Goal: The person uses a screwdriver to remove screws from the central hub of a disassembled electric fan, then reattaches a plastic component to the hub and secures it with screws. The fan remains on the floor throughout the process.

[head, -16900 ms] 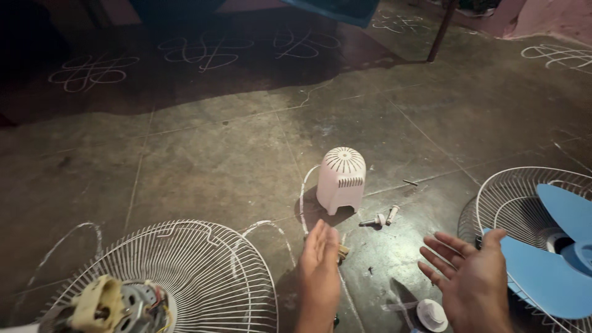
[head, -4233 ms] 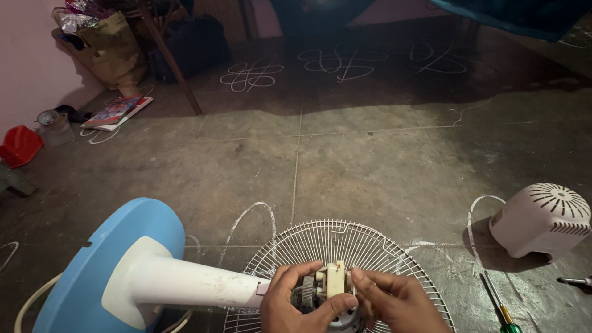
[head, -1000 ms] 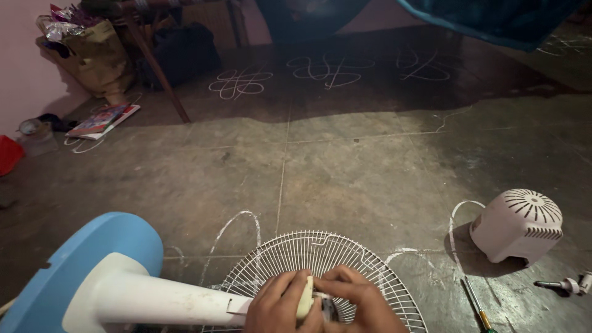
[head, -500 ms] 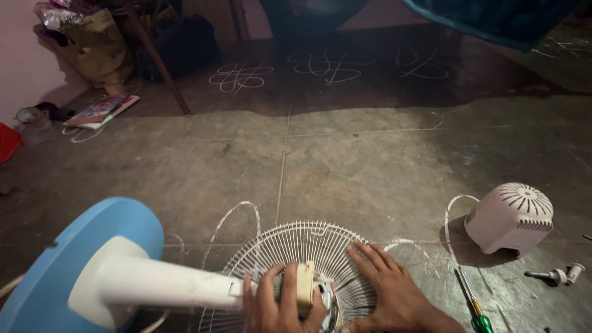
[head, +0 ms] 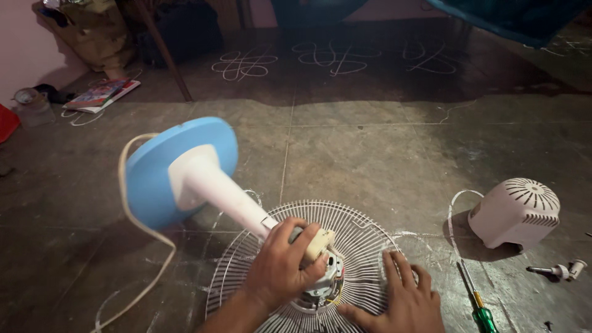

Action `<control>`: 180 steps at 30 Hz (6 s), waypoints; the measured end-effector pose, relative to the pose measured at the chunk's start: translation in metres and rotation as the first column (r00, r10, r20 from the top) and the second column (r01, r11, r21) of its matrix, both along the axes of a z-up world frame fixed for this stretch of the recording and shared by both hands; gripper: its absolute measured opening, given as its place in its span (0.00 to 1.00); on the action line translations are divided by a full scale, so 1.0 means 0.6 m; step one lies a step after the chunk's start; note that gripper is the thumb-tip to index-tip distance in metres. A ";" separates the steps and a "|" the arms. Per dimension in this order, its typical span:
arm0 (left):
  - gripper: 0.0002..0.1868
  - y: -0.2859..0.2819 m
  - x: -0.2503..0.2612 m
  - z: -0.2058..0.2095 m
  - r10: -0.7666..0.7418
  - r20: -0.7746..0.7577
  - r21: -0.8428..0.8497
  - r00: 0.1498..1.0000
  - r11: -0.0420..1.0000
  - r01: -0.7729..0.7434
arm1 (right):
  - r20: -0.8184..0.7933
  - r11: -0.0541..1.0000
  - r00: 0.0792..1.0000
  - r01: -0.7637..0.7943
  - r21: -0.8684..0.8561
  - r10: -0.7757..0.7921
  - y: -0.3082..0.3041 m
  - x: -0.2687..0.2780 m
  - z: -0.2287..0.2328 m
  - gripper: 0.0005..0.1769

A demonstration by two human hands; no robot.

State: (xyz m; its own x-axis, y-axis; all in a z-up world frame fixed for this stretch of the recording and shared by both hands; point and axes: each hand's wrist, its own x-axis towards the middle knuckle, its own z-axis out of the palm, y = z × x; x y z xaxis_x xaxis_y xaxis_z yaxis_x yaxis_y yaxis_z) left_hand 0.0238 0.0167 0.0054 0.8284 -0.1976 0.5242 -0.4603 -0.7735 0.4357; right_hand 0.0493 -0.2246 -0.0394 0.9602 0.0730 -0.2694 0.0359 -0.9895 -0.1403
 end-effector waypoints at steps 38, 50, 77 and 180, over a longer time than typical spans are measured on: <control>0.19 -0.030 -0.083 0.030 0.378 0.129 -0.192 0.917 0.917 -0.351 | -0.063 0.827 0.903 0.415 0.380 -0.424 -0.603 0.062 -0.114 0.31; 0.26 -0.018 -0.086 0.042 0.355 -0.078 -0.236 0.932 0.901 -0.363 | -0.089 0.950 0.949 0.307 0.050 -0.302 -0.602 0.133 -0.189 0.27; 0.22 0.014 -0.060 0.091 0.257 -0.379 -0.343 0.889 0.853 -0.393 | 0.092 0.823 0.845 0.478 0.307 -0.526 -0.497 0.204 -0.180 0.20; 0.22 -0.010 -0.044 0.100 0.225 -0.253 -0.124 0.941 0.957 -0.262 | -0.171 0.526 0.868 0.427 0.735 -0.465 0.029 0.040 0.000 0.29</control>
State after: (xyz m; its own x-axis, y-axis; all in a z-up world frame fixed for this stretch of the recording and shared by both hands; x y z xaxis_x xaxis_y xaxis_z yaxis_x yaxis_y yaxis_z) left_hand -0.0028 0.0109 0.0656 0.9435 0.0933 0.3180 -0.1368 -0.7641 0.6304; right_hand 0.0734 -0.2070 -0.0397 0.9328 -0.2168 -0.2878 -0.3564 -0.4378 -0.8254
